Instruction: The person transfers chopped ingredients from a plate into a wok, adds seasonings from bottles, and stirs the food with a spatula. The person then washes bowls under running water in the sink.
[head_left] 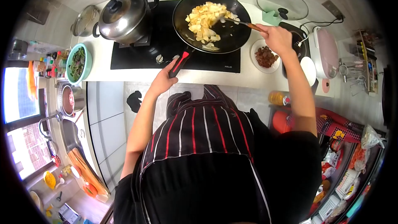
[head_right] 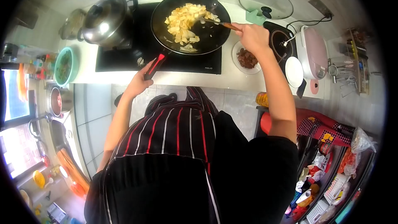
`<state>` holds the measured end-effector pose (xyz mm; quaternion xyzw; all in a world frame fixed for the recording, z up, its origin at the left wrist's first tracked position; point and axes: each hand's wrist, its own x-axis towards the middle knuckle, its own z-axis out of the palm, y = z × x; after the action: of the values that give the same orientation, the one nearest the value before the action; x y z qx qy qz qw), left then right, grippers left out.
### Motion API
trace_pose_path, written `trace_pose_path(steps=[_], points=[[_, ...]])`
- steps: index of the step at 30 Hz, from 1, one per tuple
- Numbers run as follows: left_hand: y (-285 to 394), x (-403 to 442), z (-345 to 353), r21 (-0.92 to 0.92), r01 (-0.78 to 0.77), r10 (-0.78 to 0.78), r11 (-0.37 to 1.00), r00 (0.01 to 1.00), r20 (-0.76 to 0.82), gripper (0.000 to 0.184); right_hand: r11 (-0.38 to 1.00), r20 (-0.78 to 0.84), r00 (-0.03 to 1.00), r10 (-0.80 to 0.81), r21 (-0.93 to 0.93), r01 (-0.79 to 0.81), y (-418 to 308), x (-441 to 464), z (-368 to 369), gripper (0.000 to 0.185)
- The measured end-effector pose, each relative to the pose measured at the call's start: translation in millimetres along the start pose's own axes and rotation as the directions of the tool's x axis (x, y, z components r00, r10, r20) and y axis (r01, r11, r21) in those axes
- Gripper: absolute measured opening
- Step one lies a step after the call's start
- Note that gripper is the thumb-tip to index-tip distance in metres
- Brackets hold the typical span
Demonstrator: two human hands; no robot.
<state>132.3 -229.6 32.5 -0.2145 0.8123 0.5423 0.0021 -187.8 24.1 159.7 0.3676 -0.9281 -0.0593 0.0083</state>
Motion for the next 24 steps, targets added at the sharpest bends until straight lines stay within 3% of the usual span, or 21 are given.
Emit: trace_pose_path(steps=[6, 8, 10, 11, 12, 14, 16, 19, 22, 24], points=[[-3, 0, -1, -0.066, 0.05, -0.049, 0.997, 0.999, 0.011, 0.08, 0.862, 0.186, 0.958, 0.219, 0.423, -0.279, 72, 32, 1, 0.035], [-5, 1, -1, -0.057, 0.045, -0.045, 0.997, 0.999, 0.016, 0.08, 0.704, 0.165, 0.974, 0.152, 0.674, -0.224, 119, 66, 72, 0.038], [-9, 2, 1, -0.05, 0.023, -0.023, 0.998, 1.0, 0.007, 0.08, 0.573, 0.322, 0.934, 0.153, 0.742, -0.349, 100, 74, 108, 0.038], [-10, 2, 2, -0.046, 0.013, -0.013, 0.999, 1.0, 0.001, 0.08, 0.49, 0.486, 0.863, 0.135, 0.725, -0.485, 81, 72, 113, 0.037], [-10, 1, 2, -0.04, 0.003, -0.003, 0.999, 1.0, -0.008, 0.08, 0.323, 0.543, 0.836, 0.072, 0.781, -0.535, 66, 65, 128, 0.039], [-8, 1, 1, -0.038, 0.025, -0.025, 0.999, 1.0, -0.007, 0.08, 0.204, 0.573, 0.818, -0.056, 0.808, -0.552, 36, 42, 115, 0.035], [-5, 1, 0, -0.047, 0.089, -0.089, 0.995, 0.996, 0.015, 0.081, 0.275, 0.485, 0.871, -0.076, 0.85, -0.45, 20, 21, 90, 0.033], [-4, 1, 0, -0.051, 0.041, -0.041, 0.998, 0.999, 0.0, 0.081, 0.503, 0.246, 0.961, -0.128, 0.851, -0.151, 29, -8, 74, 0.032], [-7, 2, 0, -0.017, 0.027, -0.027, 1.0, 1.0, -0.008, 0.08, 0.318, 0.384, 0.907, -0.172, 0.893, -0.318, 35, -41, 43, 0.034], [-3, 1, 0, -0.033, 0.058, -0.058, 0.998, 0.998, 0.008, 0.08, 0.271, 0.405, 0.884, -0.235, 0.9, -0.341, 32, -44, 69, 0.034]])
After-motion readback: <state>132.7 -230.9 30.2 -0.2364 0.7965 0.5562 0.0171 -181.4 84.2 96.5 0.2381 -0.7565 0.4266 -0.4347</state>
